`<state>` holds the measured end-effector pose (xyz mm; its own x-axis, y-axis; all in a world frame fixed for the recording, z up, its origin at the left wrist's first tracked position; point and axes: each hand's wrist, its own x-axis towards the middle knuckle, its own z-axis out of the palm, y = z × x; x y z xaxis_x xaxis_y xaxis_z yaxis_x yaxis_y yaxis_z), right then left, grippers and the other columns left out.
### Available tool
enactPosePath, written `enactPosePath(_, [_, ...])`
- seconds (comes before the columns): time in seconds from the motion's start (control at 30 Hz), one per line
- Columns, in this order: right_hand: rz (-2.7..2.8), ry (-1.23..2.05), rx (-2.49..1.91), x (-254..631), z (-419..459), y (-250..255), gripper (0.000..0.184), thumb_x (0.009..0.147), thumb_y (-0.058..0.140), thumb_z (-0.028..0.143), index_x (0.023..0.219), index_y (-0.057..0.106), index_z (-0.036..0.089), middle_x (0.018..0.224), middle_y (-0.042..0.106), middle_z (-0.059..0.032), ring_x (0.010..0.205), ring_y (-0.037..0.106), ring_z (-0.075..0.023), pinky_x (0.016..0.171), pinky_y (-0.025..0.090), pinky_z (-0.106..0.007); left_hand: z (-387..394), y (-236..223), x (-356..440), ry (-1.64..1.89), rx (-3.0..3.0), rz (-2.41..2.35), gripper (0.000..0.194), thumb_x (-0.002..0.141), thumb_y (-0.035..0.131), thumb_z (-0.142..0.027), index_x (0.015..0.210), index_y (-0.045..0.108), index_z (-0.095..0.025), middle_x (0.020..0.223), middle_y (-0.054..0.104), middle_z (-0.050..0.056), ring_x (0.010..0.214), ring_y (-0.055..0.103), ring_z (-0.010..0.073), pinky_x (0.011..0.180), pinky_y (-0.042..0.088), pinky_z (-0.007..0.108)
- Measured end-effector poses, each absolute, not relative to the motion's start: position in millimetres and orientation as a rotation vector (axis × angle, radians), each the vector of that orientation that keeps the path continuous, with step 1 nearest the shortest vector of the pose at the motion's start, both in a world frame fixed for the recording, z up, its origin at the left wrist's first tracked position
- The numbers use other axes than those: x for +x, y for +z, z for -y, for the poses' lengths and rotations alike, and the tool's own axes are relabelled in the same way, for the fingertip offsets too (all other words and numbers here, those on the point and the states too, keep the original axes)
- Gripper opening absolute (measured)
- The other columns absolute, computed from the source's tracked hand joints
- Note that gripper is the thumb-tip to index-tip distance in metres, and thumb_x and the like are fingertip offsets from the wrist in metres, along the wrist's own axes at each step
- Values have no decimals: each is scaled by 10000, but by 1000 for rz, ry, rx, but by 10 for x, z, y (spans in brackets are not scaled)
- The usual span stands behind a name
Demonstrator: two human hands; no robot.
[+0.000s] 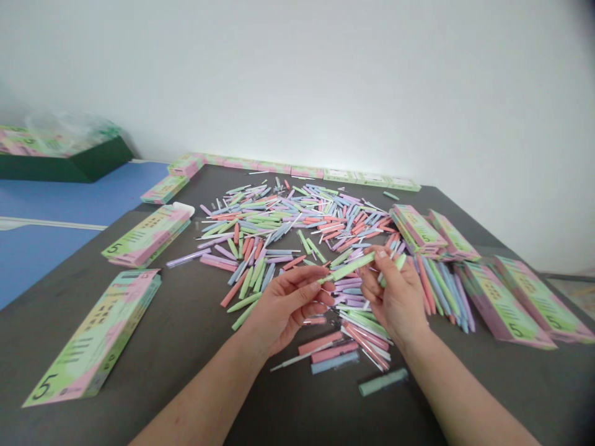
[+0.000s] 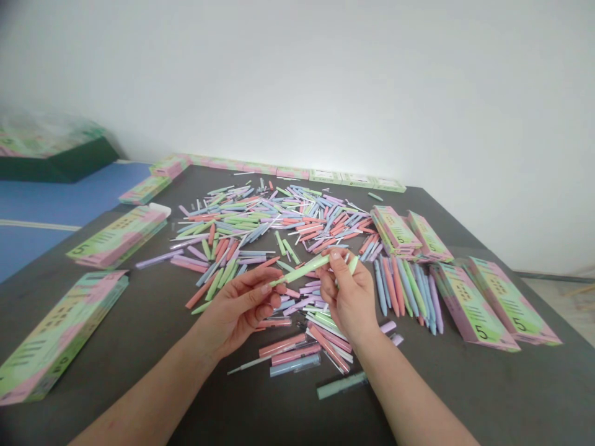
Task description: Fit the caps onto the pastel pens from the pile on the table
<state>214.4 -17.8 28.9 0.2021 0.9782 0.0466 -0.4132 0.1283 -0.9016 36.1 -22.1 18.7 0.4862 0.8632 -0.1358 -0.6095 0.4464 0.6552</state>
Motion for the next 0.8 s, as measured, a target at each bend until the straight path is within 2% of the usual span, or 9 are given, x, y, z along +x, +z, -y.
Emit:
enactPosePath(0.5, [828, 1201, -906, 2127, 198, 255, 195, 809, 679, 367, 854, 602, 194, 542, 455, 74, 358, 242, -15, 331, 165, -143, 219, 203, 381, 983, 559, -511, 219, 680, 810, -149, 883, 731, -123, 769, 740, 43, 643, 690, 77, 610, 564, 109])
enactPosePath(0.8, [851, 1183, -895, 2110, 194, 243, 189, 821, 666, 368, 863, 607, 193, 577, 565, 39, 349, 244, -9, 326, 176, -141, 214, 213, 392, 1041, 625, -541, 220, 668, 818, -151, 865, 724, -122, 745, 730, 33, 628, 677, 75, 609, 556, 121])
